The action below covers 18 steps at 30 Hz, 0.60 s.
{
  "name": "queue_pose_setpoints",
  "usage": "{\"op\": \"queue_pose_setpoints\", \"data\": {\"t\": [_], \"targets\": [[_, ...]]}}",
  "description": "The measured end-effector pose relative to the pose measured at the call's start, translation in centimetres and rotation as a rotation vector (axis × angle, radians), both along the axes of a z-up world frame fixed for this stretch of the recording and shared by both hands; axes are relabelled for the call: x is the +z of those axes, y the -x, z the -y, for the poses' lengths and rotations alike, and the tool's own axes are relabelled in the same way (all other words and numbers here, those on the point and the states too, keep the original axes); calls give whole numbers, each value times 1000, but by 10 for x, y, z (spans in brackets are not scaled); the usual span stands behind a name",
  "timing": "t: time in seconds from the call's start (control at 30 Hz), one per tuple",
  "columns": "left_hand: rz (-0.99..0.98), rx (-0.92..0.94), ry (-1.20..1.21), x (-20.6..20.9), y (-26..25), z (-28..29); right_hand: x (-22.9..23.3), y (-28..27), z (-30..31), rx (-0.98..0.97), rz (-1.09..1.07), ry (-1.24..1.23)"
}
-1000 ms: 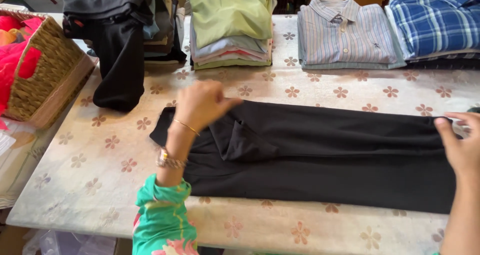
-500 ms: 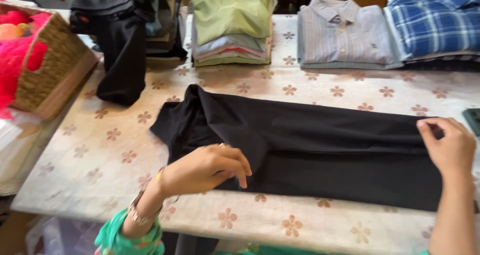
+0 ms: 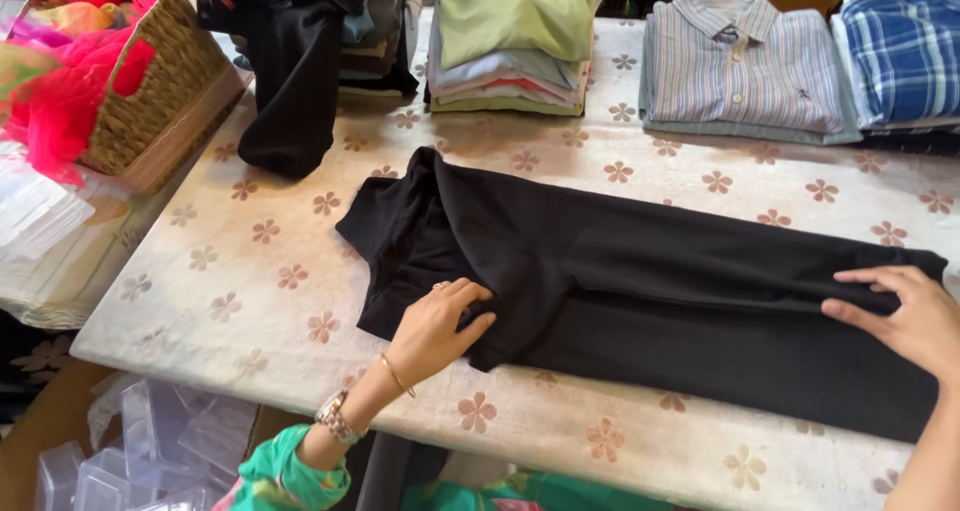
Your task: Folding shirts and placing them in a stack.
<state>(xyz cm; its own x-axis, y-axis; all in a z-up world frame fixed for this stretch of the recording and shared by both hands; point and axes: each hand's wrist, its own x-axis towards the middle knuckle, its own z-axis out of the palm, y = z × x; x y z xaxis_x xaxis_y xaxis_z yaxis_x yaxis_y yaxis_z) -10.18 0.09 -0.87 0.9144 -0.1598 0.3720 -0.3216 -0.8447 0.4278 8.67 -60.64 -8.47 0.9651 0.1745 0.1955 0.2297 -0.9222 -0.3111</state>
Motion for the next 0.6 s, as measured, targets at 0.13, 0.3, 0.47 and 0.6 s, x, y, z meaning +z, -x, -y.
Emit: {"op": "queue_pose_setpoints", "data": {"t": [0.13,0.3,0.47,0.6], "targets": [[-136,-284,177,-23,-29,-27,8,4,-7,-27,-53,47],[-116,-235,189,-55,-57,-45,-2,-1,-2,-83,-73,82],[-250,106,3,-35,-58,19,-4,-1,-2,-93,-79,109],[113,146,-191,-34,-63,47,5,3,-6,-67,-84,61]]}}
